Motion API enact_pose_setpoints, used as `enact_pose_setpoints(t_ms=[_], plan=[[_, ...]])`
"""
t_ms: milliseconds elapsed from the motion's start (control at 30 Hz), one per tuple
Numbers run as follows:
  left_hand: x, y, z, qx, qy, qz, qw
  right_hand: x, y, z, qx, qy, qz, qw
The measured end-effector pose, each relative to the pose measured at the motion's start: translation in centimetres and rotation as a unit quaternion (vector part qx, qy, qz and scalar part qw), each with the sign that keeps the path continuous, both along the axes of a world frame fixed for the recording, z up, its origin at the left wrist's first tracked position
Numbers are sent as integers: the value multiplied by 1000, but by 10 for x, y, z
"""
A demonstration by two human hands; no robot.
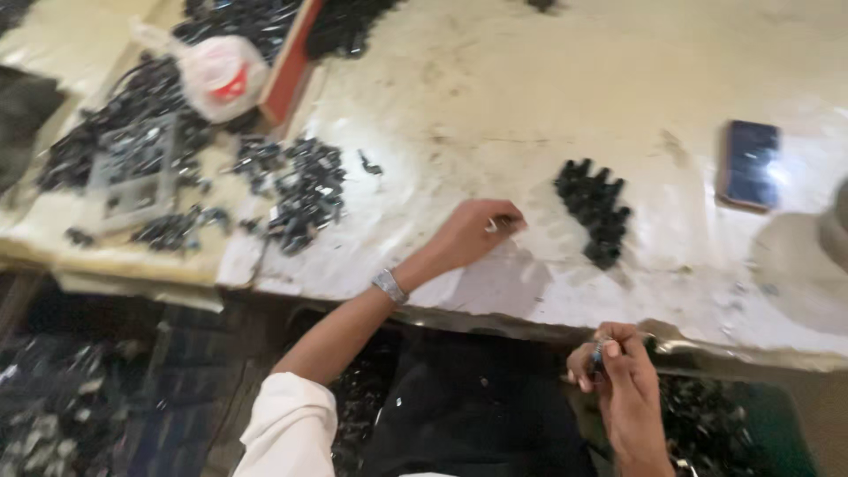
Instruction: The person repeatedly picks small metal components and black plastic caps from a table and bins, then assembles them by hand. The assembled units are placed into a green bin. The person handles the items one at a time throughout the clip.
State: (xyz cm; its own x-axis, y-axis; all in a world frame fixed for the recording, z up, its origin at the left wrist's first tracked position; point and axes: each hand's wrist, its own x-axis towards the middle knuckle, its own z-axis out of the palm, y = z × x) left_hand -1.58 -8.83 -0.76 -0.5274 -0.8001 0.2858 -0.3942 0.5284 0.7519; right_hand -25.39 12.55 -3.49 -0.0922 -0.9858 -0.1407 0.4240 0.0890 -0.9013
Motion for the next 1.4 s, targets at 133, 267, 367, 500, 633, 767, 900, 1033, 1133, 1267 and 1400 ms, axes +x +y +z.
enact_pose_setpoints(t_ms=[133,267,367,500,633,767,900,1033,1133,1267,1400], plan=[[-44,-60,-5,-6,26,22,999,-8,18,13,-3,-47,-39,998],[-70,-92,-5,-34,48,-44,997,-4,31,22,15,-135,-43,990],[-76,-101,-11,-46,32,-54,997,-2,37,17,14,-159,-53,986],[-57,-90,-17,79,64,50,994,-8,40,-22,16,-154,-57,986],[-24,-34,-10,62,215,22,974,-11,14,-76,-3,-124,-6,992],[-3,74,-17,33,194,-77,977,-10,-43,-118,-149,-292,178,928],[9,140,-25,-13,182,-66,981,-4,-66,-143,-123,-223,240,937],[26,155,-26,-52,182,-43,981,7,-56,-142,-154,99,142,973],[31,157,-25,-37,97,-38,994,4,-69,-131,-173,204,213,940],[32,165,-21,-16,34,-5,999,9,-71,-136,-132,259,144,946],[40,172,-10,-8,65,17,998,45,-33,-149,-68,146,67,985]])
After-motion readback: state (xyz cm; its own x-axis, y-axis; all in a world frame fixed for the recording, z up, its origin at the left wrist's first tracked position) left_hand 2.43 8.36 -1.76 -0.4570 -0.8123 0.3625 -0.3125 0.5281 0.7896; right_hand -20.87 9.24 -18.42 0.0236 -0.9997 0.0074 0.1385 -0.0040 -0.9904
